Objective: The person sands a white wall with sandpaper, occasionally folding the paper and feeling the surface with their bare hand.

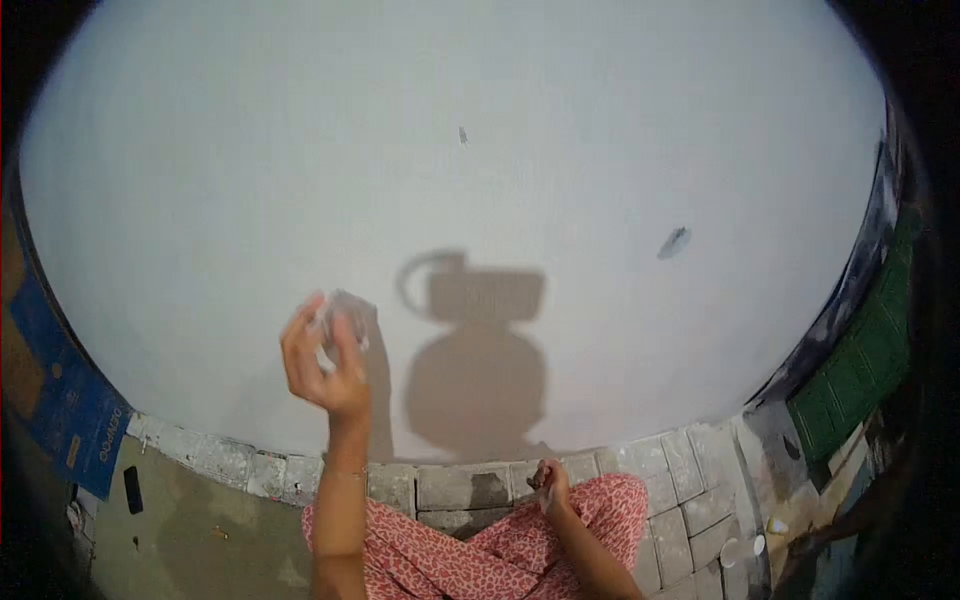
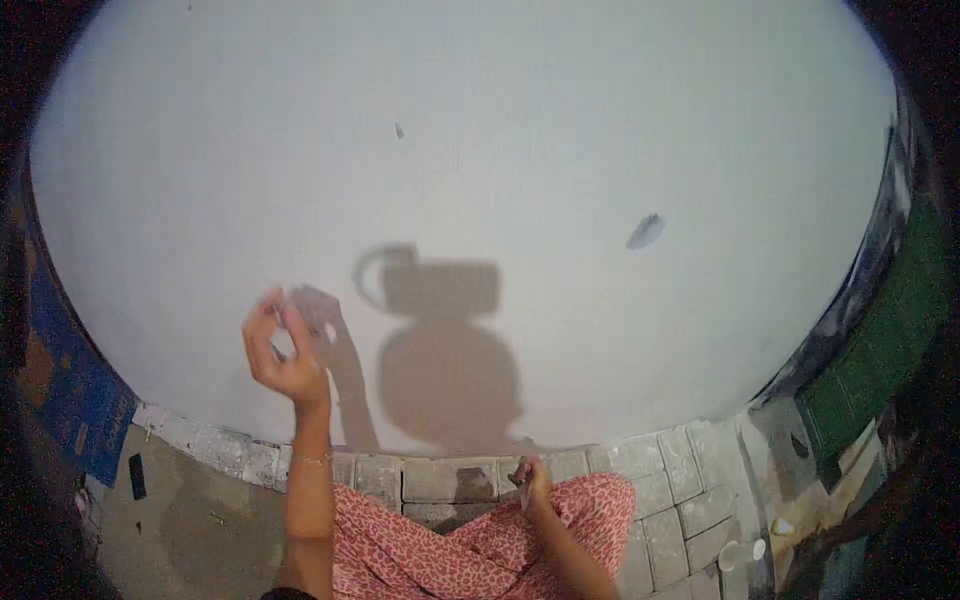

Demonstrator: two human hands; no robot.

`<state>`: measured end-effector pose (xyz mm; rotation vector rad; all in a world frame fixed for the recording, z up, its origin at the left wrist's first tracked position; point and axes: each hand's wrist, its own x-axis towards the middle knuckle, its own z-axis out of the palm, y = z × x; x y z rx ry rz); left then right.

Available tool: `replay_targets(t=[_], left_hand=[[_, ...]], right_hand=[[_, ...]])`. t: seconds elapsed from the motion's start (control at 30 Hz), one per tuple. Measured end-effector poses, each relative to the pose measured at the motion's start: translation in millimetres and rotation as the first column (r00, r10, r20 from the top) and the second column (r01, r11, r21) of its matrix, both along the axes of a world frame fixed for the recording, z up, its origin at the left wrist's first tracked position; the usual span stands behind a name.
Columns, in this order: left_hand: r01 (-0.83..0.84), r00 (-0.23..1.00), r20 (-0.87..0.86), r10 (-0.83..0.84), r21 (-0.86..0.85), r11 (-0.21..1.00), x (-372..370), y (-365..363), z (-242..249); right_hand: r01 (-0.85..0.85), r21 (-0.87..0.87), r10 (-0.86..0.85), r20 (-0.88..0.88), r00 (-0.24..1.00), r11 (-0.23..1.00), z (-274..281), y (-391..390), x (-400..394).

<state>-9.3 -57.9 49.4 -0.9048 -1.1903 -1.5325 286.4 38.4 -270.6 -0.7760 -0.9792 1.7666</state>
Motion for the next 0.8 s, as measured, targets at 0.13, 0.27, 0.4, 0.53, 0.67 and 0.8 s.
replay_targets(t=[0.13,0.27,0.4,0.53,0.67,0.8], left_hand=[[-0.034,0.99,-0.124,0.061,0.202,0.979,-1.3,25.6,73.3],[0.024,0.97,-0.241,0.028,0.208,0.978,27.5,55.8,113.2],[-0.101,0.925,-0.369,0.089,-0.013,0.995,55.9,106.3,107.4],[-0.066,0.939,-0.342,0.012,-0.148,0.987,68.1,111.4,93.6],[-0.053,0.921,-0.389,-0.004,-0.135,0.989,60.7,112.4,83.3],[-0.043,0.934,-0.358,0.005,-0.097,0.994,66.8,111.3,91.0]], right_hand=[[0.112,0.085,-0.111,-0.01,0.994,0.99,-11.4,11.0,-4.5],[0.013,0.068,-0.022,0.125,0.992,0.998,-8.6,7.4,-10.2],[0.027,0.02,-0.03,0.2,0.979,0.999,-8.0,5.3,-12.8],[0.059,-0.01,-0.055,0.261,0.964,0.998,-5.2,8.6,-12.9],[0.053,-0.012,-0.047,0.286,0.957,0.999,-10.2,11.3,-15.8],[0.036,0.006,-0.036,0.208,0.978,0.999,-14.0,9.4,-14.6]])
